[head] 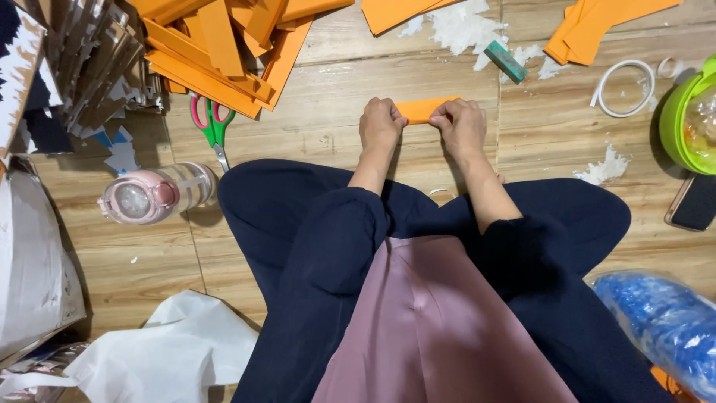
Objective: Folding orange paper strips into a specific shape and creasing them using a small block.
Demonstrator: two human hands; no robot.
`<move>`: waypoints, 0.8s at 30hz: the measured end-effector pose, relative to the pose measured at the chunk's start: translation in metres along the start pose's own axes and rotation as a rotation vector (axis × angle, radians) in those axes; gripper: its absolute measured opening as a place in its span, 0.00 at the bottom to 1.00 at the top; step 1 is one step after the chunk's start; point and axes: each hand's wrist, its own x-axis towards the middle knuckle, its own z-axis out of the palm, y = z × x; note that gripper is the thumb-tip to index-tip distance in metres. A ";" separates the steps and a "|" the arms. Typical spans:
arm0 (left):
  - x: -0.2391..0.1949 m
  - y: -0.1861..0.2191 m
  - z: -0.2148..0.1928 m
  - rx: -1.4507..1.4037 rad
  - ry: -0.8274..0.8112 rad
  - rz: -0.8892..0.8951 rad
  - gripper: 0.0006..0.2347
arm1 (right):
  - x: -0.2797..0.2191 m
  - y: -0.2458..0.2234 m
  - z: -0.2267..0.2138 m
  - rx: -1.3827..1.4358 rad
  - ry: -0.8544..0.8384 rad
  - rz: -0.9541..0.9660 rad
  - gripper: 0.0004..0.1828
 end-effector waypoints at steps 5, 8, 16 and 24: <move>-0.004 0.007 -0.005 -0.028 -0.030 -0.056 0.07 | 0.003 -0.004 -0.001 -0.113 -0.001 -0.041 0.07; -0.006 0.013 -0.010 -0.053 -0.050 -0.077 0.07 | -0.001 -0.019 -0.008 -0.189 0.022 -0.110 0.07; -0.001 0.014 -0.007 -0.014 -0.081 -0.095 0.06 | 0.001 -0.018 -0.003 -0.302 0.024 -0.193 0.09; 0.001 0.036 0.029 -0.080 -0.119 -0.001 0.05 | 0.000 -0.016 0.000 -0.357 0.040 -0.212 0.10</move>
